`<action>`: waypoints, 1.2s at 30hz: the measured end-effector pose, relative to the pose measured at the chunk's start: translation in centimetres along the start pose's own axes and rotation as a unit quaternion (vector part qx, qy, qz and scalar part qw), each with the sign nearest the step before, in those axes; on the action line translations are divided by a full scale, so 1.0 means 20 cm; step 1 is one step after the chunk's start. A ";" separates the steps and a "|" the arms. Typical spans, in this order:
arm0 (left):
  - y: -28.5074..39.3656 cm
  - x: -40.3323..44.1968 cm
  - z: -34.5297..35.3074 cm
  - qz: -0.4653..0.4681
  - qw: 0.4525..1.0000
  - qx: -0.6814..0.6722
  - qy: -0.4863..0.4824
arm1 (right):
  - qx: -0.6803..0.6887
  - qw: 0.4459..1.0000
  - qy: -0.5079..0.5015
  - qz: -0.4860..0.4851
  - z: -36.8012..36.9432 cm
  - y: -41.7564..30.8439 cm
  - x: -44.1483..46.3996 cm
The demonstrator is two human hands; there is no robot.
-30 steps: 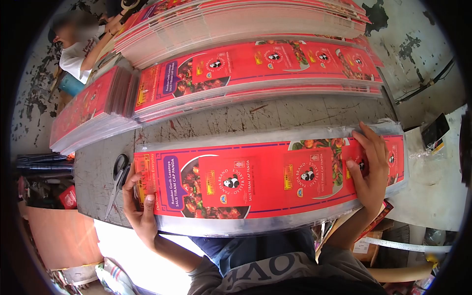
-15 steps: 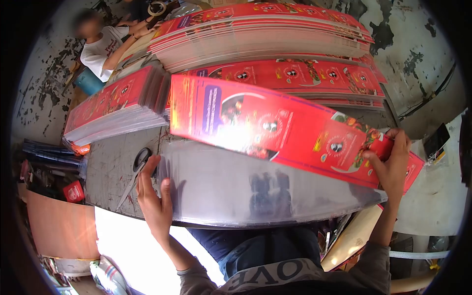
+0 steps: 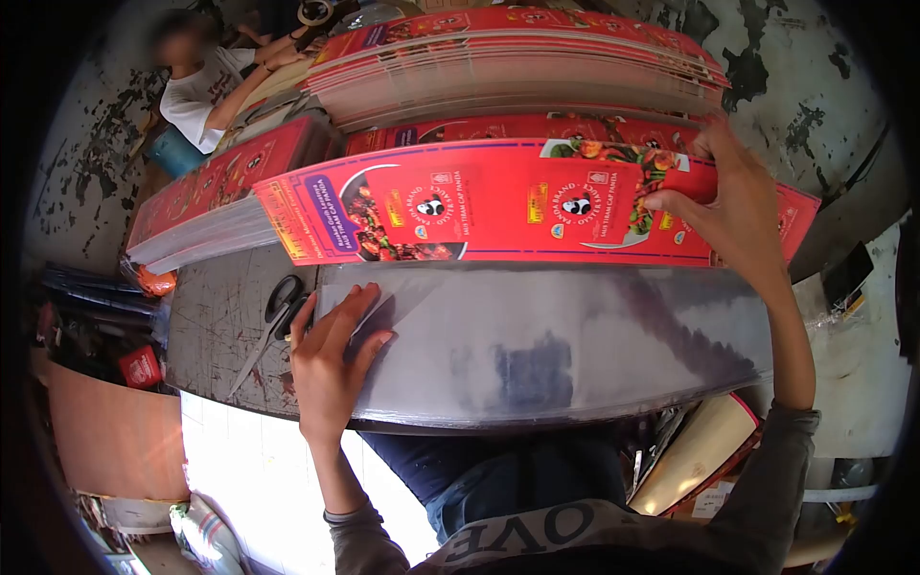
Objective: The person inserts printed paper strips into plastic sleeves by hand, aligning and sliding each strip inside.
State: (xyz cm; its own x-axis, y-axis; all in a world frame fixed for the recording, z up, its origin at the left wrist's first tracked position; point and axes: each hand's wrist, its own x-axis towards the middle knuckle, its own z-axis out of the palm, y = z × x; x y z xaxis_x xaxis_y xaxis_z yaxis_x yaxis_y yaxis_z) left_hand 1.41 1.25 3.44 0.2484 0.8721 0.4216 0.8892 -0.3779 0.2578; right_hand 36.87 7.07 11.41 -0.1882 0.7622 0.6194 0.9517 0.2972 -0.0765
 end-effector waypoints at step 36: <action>0.02 0.09 -0.01 0.183 0.975 0.094 0.081 | 0.179 0.969 -0.006 -0.170 0.24 -0.64 0.45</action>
State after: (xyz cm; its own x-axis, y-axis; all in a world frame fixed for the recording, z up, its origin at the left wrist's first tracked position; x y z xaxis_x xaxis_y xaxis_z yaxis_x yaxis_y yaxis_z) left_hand 2.17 2.56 4.52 0.5112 0.6238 0.5912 0.8112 -0.5774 -0.0921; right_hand 21.80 12.92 14.21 -0.4804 0.5911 0.6479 0.6901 0.7107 -0.1366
